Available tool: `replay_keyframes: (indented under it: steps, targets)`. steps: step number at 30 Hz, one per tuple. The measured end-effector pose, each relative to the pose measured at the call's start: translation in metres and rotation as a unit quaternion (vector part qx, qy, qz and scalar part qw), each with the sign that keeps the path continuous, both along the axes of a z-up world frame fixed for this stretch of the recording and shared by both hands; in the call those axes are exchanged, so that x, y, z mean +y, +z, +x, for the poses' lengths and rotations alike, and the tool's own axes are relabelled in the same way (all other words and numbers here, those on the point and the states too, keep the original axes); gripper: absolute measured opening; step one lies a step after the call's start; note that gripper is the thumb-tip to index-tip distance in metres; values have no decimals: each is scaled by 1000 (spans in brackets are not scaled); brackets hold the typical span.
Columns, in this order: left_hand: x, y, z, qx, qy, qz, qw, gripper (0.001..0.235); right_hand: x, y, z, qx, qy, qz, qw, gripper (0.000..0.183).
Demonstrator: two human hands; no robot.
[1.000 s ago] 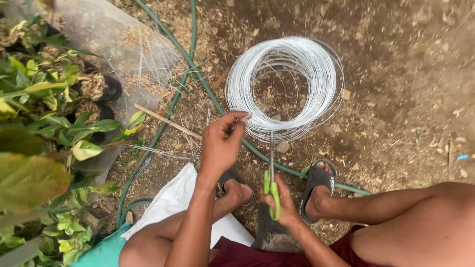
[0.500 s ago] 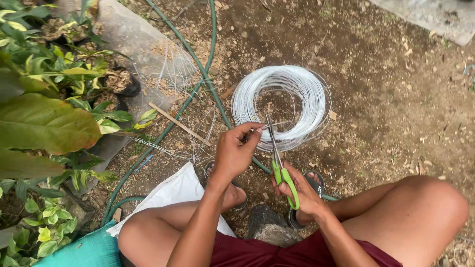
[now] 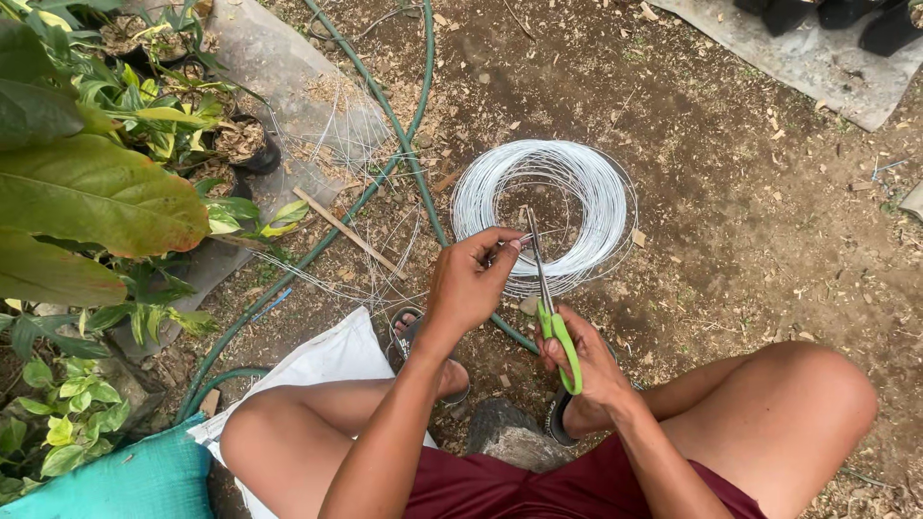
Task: The person sits on the ground and uses green-handled scissors to cut lengths of thin white wire from a coil. They repeatedly measure, cut, and set aside the wire pieces.
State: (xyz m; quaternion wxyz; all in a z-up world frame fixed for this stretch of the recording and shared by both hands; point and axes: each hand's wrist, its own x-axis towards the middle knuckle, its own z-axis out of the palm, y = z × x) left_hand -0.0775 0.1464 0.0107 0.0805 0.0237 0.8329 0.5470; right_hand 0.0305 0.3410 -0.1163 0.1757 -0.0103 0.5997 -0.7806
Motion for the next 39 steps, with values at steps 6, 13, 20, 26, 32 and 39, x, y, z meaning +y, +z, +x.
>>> replay_keyframes:
  steps: [6, 13, 20, 26, 32, 39]
  targets:
    - [3, -9, -3, 9, -13, 2, 1000, 21, 4, -21, 4, -40, -38, 18, 998, 28]
    - [6, -38, -12, 40, 115, 267, 956, 19, -2, -13, 4, -14, -94, -17, 995, 23]
    - [-54, -20, -35, 107, 387, 596, 695, 27, -51, 19, 45, -5, -230, 3, 973, 21]
    - [-79, -60, -5, 10, 429, 701, 570, 12, -81, 36, -2, 29, -379, -97, 920, 25]
    - [-102, -152, 25, -47, 462, 716, 522, 15, -72, 40, -38, 80, -428, -142, 889, 18]
    - [-71, -192, 59, -218, 577, 402, 676, 46, -50, 61, -52, 118, -359, -33, 925, 9]
